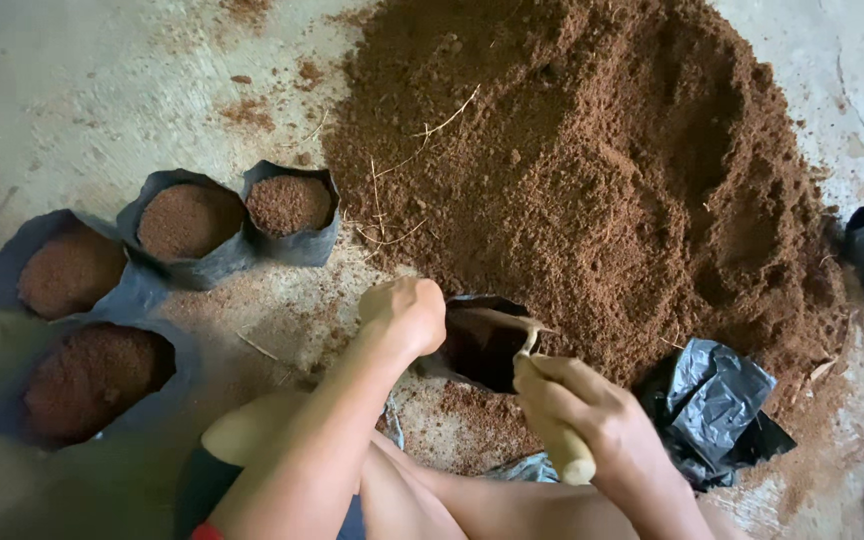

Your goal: The person scoops soil from a large pile on the floor using a small trowel and fills several black plastic nursery bags. They repeatedly transfer soil into the bags, occasionally using their hands to adjust the contents.

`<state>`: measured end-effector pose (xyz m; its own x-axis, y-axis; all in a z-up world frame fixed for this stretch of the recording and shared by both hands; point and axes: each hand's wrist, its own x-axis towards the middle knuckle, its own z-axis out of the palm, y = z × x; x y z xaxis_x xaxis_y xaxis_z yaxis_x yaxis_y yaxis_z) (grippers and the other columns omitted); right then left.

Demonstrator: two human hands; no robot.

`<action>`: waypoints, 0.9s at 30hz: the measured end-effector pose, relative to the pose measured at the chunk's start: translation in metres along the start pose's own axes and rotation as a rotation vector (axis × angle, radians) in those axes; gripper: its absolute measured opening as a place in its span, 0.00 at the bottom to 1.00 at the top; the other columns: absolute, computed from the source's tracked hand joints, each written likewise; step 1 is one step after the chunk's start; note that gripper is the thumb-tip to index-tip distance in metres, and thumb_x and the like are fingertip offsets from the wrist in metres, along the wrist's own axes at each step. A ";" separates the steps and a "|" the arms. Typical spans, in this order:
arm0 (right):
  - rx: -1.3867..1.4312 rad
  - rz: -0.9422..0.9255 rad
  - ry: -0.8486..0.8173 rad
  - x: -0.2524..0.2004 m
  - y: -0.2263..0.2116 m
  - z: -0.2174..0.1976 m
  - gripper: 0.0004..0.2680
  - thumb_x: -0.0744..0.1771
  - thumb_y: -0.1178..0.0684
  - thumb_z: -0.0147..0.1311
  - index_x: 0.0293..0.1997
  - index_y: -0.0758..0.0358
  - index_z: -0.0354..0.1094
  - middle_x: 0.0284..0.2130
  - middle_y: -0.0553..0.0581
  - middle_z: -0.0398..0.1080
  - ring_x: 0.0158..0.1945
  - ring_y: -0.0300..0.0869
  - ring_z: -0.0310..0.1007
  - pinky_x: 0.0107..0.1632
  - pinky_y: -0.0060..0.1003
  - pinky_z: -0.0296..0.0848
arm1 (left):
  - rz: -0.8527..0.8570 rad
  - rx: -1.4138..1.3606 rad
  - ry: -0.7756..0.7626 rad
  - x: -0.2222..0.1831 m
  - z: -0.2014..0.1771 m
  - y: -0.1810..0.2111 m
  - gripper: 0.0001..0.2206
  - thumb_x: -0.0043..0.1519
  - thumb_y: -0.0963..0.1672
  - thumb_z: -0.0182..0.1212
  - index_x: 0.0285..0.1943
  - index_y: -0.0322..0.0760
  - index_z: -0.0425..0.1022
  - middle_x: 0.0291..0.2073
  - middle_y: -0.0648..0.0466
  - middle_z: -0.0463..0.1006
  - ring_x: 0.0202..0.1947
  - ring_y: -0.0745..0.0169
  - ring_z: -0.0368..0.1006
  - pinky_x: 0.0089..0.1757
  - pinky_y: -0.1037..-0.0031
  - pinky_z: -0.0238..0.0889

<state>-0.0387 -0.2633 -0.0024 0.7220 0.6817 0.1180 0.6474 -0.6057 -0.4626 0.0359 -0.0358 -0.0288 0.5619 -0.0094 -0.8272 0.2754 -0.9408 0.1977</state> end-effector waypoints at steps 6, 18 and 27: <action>0.002 -0.006 0.012 0.001 -0.012 0.000 0.10 0.64 0.55 0.54 0.49 0.58 0.69 0.49 0.54 0.69 0.52 0.37 0.72 0.54 0.31 0.74 | 0.005 -0.014 0.018 0.002 -0.001 0.000 0.08 0.63 0.38 0.48 0.42 0.29 0.74 0.31 0.51 0.75 0.30 0.62 0.70 0.35 0.73 0.65; -0.104 0.915 0.248 0.026 -0.018 0.024 0.09 0.58 0.41 0.61 0.33 0.47 0.78 0.36 0.39 0.78 0.39 0.32 0.77 0.41 0.30 0.71 | 0.047 0.078 0.002 -0.004 0.000 0.001 0.08 0.64 0.40 0.50 0.47 0.33 0.74 0.34 0.54 0.76 0.34 0.62 0.72 0.38 0.72 0.65; -0.341 0.313 0.487 0.015 -0.025 0.030 0.09 0.60 0.49 0.67 0.34 0.55 0.69 0.28 0.47 0.72 0.29 0.39 0.71 0.33 0.35 0.72 | -0.008 0.121 -0.095 0.004 -0.003 0.003 0.08 0.63 0.43 0.53 0.48 0.40 0.75 0.39 0.57 0.76 0.40 0.63 0.72 0.41 0.74 0.66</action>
<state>-0.0513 -0.2252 -0.0152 0.8641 0.2379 0.4436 0.3724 -0.8950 -0.2455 0.0411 -0.0383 -0.0299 0.4819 -0.0287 -0.8758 0.1799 -0.9749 0.1309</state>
